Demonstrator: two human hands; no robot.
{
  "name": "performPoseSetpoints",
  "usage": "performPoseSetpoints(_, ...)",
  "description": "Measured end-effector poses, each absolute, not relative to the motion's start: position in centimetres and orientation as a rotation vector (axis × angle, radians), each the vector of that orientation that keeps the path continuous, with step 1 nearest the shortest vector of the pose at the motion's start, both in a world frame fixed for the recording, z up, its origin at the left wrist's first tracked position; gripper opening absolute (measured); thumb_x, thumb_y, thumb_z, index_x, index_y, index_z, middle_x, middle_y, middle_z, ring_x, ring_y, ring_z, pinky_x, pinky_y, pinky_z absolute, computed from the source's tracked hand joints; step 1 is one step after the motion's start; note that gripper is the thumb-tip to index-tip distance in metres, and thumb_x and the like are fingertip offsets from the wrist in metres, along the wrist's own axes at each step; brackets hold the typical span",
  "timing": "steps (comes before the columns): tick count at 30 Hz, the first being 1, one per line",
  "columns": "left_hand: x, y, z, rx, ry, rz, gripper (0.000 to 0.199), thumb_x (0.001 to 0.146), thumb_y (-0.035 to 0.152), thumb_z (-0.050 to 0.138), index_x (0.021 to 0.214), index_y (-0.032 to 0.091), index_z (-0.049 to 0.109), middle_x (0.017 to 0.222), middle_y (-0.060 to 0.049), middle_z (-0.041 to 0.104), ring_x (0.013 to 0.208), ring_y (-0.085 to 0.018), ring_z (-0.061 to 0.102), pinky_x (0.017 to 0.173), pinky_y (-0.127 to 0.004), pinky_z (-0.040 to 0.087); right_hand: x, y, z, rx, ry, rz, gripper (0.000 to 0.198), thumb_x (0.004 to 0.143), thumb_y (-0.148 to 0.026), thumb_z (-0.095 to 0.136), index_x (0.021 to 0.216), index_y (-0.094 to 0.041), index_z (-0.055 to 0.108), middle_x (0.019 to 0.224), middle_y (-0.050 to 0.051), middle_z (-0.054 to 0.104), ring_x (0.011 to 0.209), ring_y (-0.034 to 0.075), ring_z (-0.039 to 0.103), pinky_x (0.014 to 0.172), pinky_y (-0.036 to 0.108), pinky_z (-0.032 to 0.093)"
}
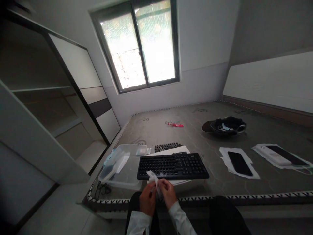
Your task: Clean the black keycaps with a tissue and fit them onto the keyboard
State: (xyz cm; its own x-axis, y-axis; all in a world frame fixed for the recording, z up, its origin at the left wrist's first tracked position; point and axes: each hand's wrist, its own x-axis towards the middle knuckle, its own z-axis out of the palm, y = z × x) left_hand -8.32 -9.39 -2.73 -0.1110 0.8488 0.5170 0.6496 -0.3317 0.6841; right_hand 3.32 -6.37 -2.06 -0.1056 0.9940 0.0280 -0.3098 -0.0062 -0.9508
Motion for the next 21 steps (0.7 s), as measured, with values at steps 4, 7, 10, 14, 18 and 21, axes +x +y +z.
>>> performPoseSetpoints(4, -8.1, -9.5, -2.8, 1.956, 1.701, 1.476, 0.028, 0.088, 0.028, 0.044, 0.095, 0.023, 0.07, 0.095, -0.007, 0.07, 0.089, -0.018, 0.066, 0.077, -0.026, 0.054, 2.9, -6.0, -2.6, -0.833, -0.885, 1.603, 0.049, 0.055, -0.051, 0.078, 0.095, -0.025, 0.067, 0.067, 0.001, 0.07, 0.067, 0.023, 0.065, 0.069, 0.037, 0.052)
performPoseSetpoints(7, -8.1, -9.5, -2.7, 1.908, 1.77, 1.582, 0.027, 0.086, 0.027, 0.045, 0.089, 0.023, 0.071, 0.091, -0.007, 0.068, 0.082, -0.018, 0.066, 0.071, -0.024, 0.054, 2.9, -6.1, -3.4, -0.795, -0.928, 1.705, 0.042, 0.054, -0.047, 0.08, 0.087, -0.022, 0.071, 0.072, 0.003, 0.072, 0.074, 0.024, 0.067, 0.074, 0.037, 0.05)
performPoseSetpoints(10, -8.2, -9.5, -2.8, 1.902, 1.735, 1.638, 0.024, 0.086, 0.028, 0.048, 0.086, 0.024, 0.072, 0.085, -0.006, 0.068, 0.081, -0.017, 0.066, 0.073, -0.024, 0.054, 3.1, -6.1, -4.2, -0.769, -0.916, 1.754, 0.034, 0.054, -0.045, 0.081, 0.076, -0.021, 0.074, 0.072, 0.004, 0.072, 0.068, 0.021, 0.066, 0.068, 0.032, 0.05)
performPoseSetpoints(14, -8.4, -9.5, -2.9, 1.996, 1.613, 1.615, 0.024, 0.087, 0.029, 0.049, 0.087, 0.024, 0.072, 0.084, -0.004, 0.07, 0.078, -0.016, 0.067, 0.07, -0.021, 0.055, 3.6, -6.0, -4.7, -0.752, -0.794, 1.834, 0.033, 0.051, -0.045, 0.083, 0.069, -0.018, 0.072, 0.064, 0.003, 0.07, 0.056, 0.016, 0.062, 0.055, 0.026, 0.046)
performPoseSetpoints(18, -8.3, -9.7, -2.9, 2.119, 1.49, 1.593, 0.024, 0.089, 0.024, 0.047, 0.091, 0.021, 0.07, 0.084, -0.004, 0.072, 0.079, -0.014, 0.068, 0.074, -0.021, 0.055, 4.2, -5.8, -4.9, -0.772, -0.785, 1.865, 0.037, 0.049, -0.044, 0.084, 0.07, -0.016, 0.07, 0.064, 0.003, 0.069, 0.058, 0.016, 0.062, 0.059, 0.027, 0.047)
performPoseSetpoints(21, -8.2, -9.9, -2.6, 2.099, 1.532, 1.586, 0.023, 0.089, 0.025, 0.048, 0.089, 0.021, 0.07, 0.084, -0.004, 0.069, 0.076, -0.014, 0.067, 0.069, -0.02, 0.054, 4.4, -5.5, -5.3, -0.797, -0.852, 1.843, 0.039, 0.05, -0.045, 0.084, 0.071, -0.015, 0.07, 0.064, 0.003, 0.069, 0.057, 0.016, 0.06, 0.058, 0.026, 0.046)
